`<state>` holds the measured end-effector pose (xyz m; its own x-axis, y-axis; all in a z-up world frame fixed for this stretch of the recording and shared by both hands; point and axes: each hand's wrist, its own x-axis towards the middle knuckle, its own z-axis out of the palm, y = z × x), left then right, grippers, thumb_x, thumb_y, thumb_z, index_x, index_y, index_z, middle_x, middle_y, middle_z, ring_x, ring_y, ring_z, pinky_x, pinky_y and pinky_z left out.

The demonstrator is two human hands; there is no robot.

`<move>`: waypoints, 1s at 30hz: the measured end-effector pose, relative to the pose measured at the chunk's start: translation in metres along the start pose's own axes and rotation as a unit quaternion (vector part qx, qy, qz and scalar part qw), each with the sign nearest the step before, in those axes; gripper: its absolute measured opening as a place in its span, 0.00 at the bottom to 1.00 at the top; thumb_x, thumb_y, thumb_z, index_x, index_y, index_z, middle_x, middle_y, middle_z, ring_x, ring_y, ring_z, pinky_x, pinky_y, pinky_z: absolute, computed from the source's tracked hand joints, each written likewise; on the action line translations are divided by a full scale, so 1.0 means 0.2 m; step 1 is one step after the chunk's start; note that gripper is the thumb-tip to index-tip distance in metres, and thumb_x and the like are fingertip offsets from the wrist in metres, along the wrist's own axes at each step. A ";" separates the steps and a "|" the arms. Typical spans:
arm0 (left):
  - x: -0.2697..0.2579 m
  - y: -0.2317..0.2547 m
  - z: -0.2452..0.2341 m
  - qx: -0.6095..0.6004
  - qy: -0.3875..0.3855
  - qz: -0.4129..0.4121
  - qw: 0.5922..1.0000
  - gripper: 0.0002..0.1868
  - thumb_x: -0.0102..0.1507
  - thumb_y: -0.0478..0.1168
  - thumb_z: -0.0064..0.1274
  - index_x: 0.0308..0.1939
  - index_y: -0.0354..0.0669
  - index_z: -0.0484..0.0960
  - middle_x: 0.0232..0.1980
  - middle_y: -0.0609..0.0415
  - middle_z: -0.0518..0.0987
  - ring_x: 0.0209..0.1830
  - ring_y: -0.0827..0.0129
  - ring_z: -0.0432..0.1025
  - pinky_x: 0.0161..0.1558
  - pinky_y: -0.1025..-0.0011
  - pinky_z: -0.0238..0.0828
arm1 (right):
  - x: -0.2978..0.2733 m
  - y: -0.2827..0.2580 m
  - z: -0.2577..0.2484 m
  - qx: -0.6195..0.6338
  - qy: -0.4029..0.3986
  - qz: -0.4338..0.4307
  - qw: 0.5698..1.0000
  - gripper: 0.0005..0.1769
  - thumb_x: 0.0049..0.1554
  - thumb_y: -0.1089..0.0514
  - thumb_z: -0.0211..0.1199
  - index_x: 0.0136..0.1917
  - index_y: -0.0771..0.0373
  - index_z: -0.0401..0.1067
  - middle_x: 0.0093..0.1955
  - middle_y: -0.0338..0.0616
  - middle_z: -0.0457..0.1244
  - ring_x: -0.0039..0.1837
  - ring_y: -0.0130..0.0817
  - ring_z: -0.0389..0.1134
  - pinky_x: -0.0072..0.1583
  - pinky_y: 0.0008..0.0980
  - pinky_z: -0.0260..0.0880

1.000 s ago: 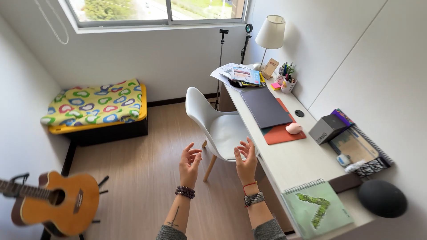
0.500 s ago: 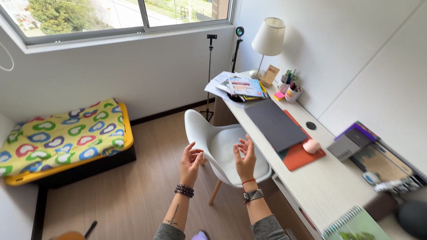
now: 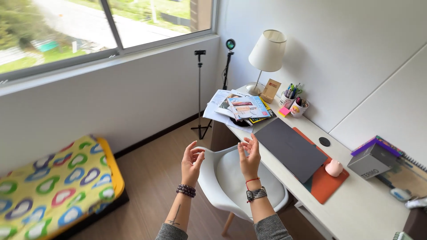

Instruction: Tidying a desk by removing a water bottle, organizing magazines, and putting away a headband.

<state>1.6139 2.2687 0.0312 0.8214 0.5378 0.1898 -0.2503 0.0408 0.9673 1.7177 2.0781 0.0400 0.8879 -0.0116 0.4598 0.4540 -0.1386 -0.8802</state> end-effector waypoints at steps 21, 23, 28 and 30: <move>1.34 -0.42 0.12 -0.067 -0.237 -0.056 0.968 0.29 0.65 0.38 0.56 0.70 0.40 0.68 0.49 0.55 0.82 0.43 0.78 0.75 0.47 0.77 0.76 | 0.55 0.35 0.51 -0.138 0.207 0.064 0.966 0.35 0.61 0.53 0.64 0.77 0.63 0.56 0.64 0.51 0.66 0.59 0.34 0.71 0.62 0.35 0.71; 1.44 -0.47 0.18 -0.043 -0.248 -0.050 0.967 0.29 0.65 0.38 0.56 0.70 0.40 0.68 0.49 0.55 0.82 0.42 0.78 0.75 0.47 0.77 0.75 | 0.63 0.44 0.50 -0.137 0.223 0.066 0.963 0.36 0.60 0.54 0.65 0.77 0.63 0.57 0.64 0.51 0.66 0.58 0.34 0.71 0.62 0.35 0.72; 1.61 -0.54 0.34 -0.014 -0.267 -0.069 0.961 0.29 0.64 0.38 0.57 0.70 0.40 0.70 0.47 0.55 0.83 0.40 0.76 0.74 0.43 0.75 0.72 | 0.72 0.58 0.48 -0.160 0.252 0.069 0.952 0.37 0.59 0.55 0.66 0.77 0.64 0.56 0.64 0.52 0.66 0.57 0.35 0.71 0.62 0.35 0.72; 1.67 -0.56 0.39 0.017 -0.270 -0.051 0.961 0.28 0.64 0.39 0.57 0.68 0.40 0.71 0.48 0.56 0.83 0.43 0.76 0.76 0.47 0.75 0.74 | 0.74 0.62 0.47 -0.177 0.256 0.090 0.946 0.37 0.59 0.54 0.66 0.77 0.64 0.56 0.63 0.52 0.67 0.57 0.35 0.71 0.61 0.36 0.72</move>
<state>1.9552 2.3781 -0.0008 0.9894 0.0160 0.1442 -0.1447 0.0370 0.9888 1.9126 2.1522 -0.0129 0.7551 -0.5319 0.3833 0.1661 -0.4104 -0.8967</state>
